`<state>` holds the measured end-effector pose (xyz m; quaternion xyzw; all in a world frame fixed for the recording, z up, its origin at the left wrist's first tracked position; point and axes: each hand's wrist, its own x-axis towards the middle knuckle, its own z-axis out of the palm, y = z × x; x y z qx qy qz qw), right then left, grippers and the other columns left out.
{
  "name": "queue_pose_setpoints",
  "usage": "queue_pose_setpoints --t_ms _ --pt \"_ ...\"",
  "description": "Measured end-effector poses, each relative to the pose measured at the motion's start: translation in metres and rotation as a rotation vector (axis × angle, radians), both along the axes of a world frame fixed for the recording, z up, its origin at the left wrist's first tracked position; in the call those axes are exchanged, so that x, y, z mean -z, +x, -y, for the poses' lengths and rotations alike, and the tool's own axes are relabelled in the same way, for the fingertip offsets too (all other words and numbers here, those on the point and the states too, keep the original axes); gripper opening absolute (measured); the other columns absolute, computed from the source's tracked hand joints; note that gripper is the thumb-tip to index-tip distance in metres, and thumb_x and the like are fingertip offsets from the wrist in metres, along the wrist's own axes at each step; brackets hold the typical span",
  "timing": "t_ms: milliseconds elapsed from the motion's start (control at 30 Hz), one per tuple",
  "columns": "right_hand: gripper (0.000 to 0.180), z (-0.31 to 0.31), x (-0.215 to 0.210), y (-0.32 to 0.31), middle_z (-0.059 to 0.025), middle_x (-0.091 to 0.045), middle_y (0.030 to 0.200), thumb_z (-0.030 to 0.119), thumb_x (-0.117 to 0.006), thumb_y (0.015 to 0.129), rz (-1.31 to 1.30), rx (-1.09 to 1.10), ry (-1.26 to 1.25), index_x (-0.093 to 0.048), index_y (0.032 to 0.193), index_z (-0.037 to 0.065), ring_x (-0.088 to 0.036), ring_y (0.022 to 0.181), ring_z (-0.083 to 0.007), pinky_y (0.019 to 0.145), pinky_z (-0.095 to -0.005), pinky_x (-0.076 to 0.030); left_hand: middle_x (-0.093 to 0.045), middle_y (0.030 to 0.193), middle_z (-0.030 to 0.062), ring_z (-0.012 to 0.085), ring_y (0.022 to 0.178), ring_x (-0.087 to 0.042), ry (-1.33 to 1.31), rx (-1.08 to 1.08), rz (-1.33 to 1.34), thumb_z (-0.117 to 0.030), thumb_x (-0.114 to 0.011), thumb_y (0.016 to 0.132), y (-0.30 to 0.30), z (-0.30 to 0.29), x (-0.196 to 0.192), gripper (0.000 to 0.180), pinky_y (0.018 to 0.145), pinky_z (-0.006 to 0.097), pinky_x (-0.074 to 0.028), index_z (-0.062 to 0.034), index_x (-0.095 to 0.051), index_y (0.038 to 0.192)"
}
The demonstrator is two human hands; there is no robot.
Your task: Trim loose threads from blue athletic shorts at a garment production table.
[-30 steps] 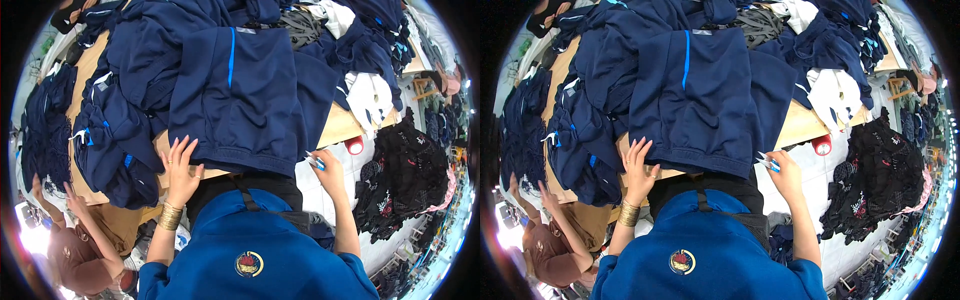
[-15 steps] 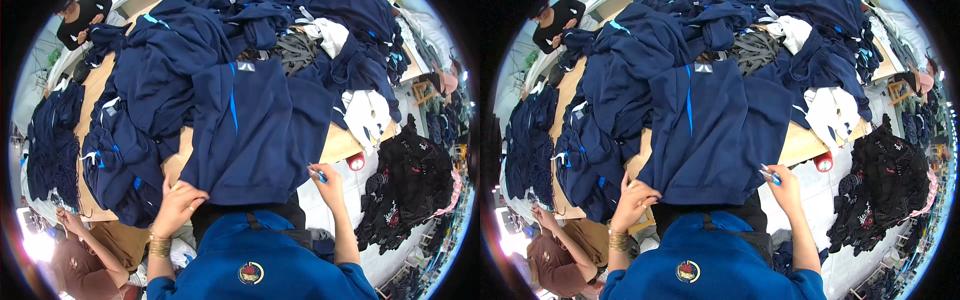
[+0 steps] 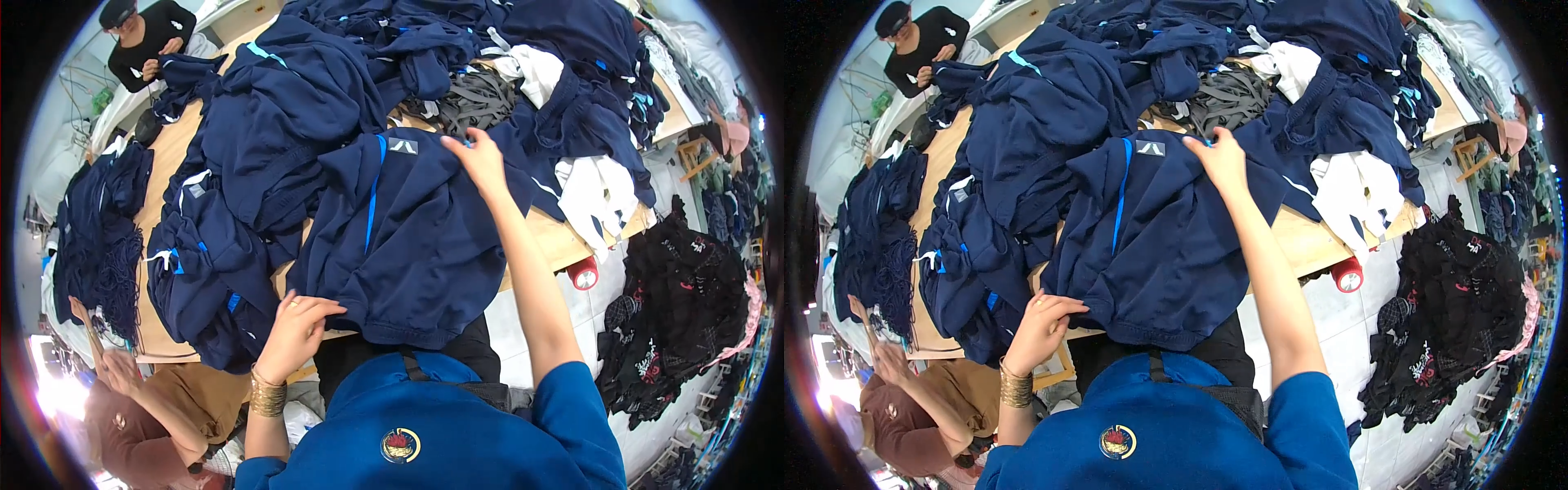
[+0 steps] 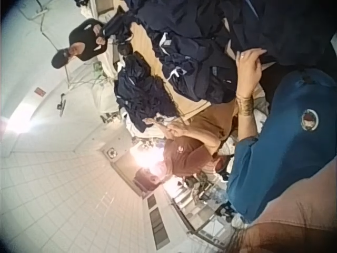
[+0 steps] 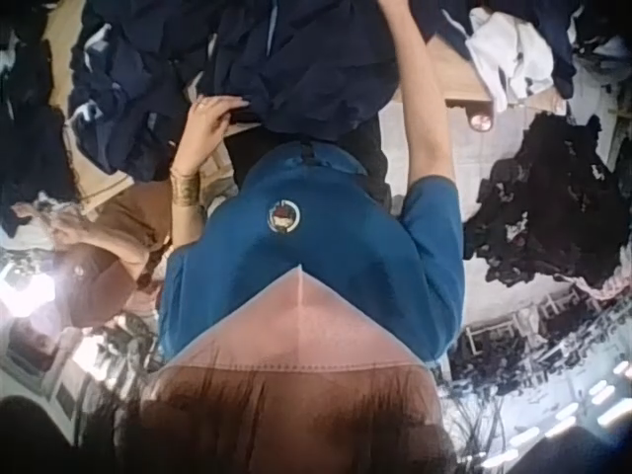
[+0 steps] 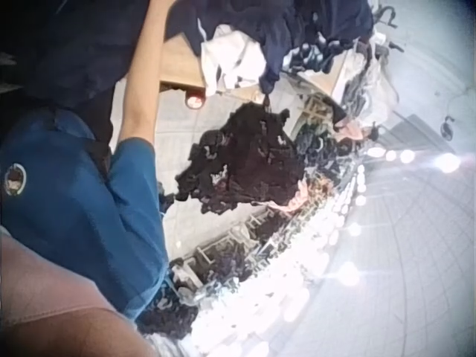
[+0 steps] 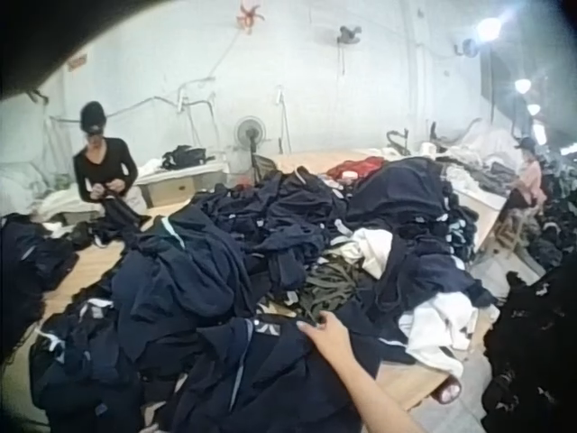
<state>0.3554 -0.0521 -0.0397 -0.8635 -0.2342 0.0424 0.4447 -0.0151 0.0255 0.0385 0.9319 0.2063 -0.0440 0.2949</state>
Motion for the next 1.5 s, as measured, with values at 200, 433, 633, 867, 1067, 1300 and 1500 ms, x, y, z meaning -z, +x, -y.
queue_pose_setpoints --t_ms 200,433,633,867,1067,1300,1500 --pt "0.020 -0.037 -0.010 -0.045 -0.0172 -0.063 0.077 0.021 -0.065 0.073 0.159 -0.202 0.095 -0.063 0.079 0.002 -0.063 0.074 -0.0294 0.065 -0.0375 -0.047 -0.064 0.096 0.0084 0.0219 0.091 -0.061 -0.188 -0.008 0.185 -0.006 -0.056 0.082 0.013 0.005 -0.004 0.019 0.087 0.032 -0.044 -0.0052 -0.063 0.100" --pt "0.015 0.105 -0.061 -0.135 -0.0097 -0.051 0.077 0.007 -0.059 0.065 0.049 -1.063 -0.273 -0.057 0.079 0.006 -0.058 0.072 -0.0311 0.061 -0.0401 -0.047 -0.064 0.096 0.0099 0.0148 0.090 -0.060 -0.611 -0.462 0.381 -0.007 -0.052 0.088 -0.011 -0.010 0.021 0.025 0.083 0.026 -0.046 -0.0002 -0.055 0.112" --pt "0.015 0.167 -0.033 -0.137 -0.0108 -0.054 0.075 0.003 -0.062 0.065 -0.104 -0.530 -0.371 -0.058 0.080 0.005 -0.057 0.072 -0.0329 0.061 -0.0391 -0.044 -0.061 0.092 0.0060 0.0114 0.083 -0.058 -0.551 -0.622 0.460 -0.006 -0.054 0.087 -0.014 -0.009 0.049 0.027 0.075 0.023 -0.046 -0.0017 -0.054 0.113" --pt "0.020 0.136 -0.029 -0.165 -0.0093 -0.058 0.082 0.009 -0.069 0.070 -0.137 -0.430 -0.057 -0.057 0.086 0.005 -0.060 0.075 -0.0285 0.063 -0.0316 -0.046 -0.054 0.088 0.0078 0.0179 0.080 -0.055 -0.214 -0.326 0.473 -0.010 -0.069 0.073 0.039 0.032 0.023 0.033 0.073 0.028 -0.046 -0.0046 -0.057 0.104" --pt "0.024 0.124 0.006 -0.196 -0.0068 -0.053 0.085 0.011 -0.067 0.069 -0.038 -0.477 -0.241 -0.054 0.089 0.010 -0.058 0.066 -0.0287 0.056 -0.0362 -0.047 -0.055 0.083 0.0107 0.0277 0.077 -0.056 -0.014 -0.149 0.234 -0.010 -0.068 0.069 0.040 0.050 0.069 0.023 0.070 0.033 -0.045 -0.0024 -0.057 0.088" --pt "0.022 0.137 0.006 -0.196 -0.0047 -0.051 0.075 -0.002 -0.065 0.063 0.017 -0.419 -0.084 -0.056 0.081 0.008 -0.056 0.060 -0.0218 0.053 -0.0304 -0.044 -0.051 0.102 0.0069 0.0194 0.089 -0.053 -0.200 -0.699 0.532 0.004 -0.055 0.066 0.000 0.011 0.053 0.037 0.076 0.029 -0.043 -0.0035 -0.050 0.103" --pt "0.022 0.133 -0.006 -0.201 -0.0046 -0.054 0.072 -0.006 -0.063 0.063 -0.013 -0.388 0.072 -0.058 0.082 0.006 -0.054 0.056 -0.0163 0.050 -0.0260 -0.043 -0.061 0.096 0.0101 0.0176 0.087 -0.059 -1.309 -0.388 0.068 -0.016 -0.051 0.089 0.014 0.039 0.021 0.022 0.081 0.030 -0.047 0.0003 -0.055 0.103"
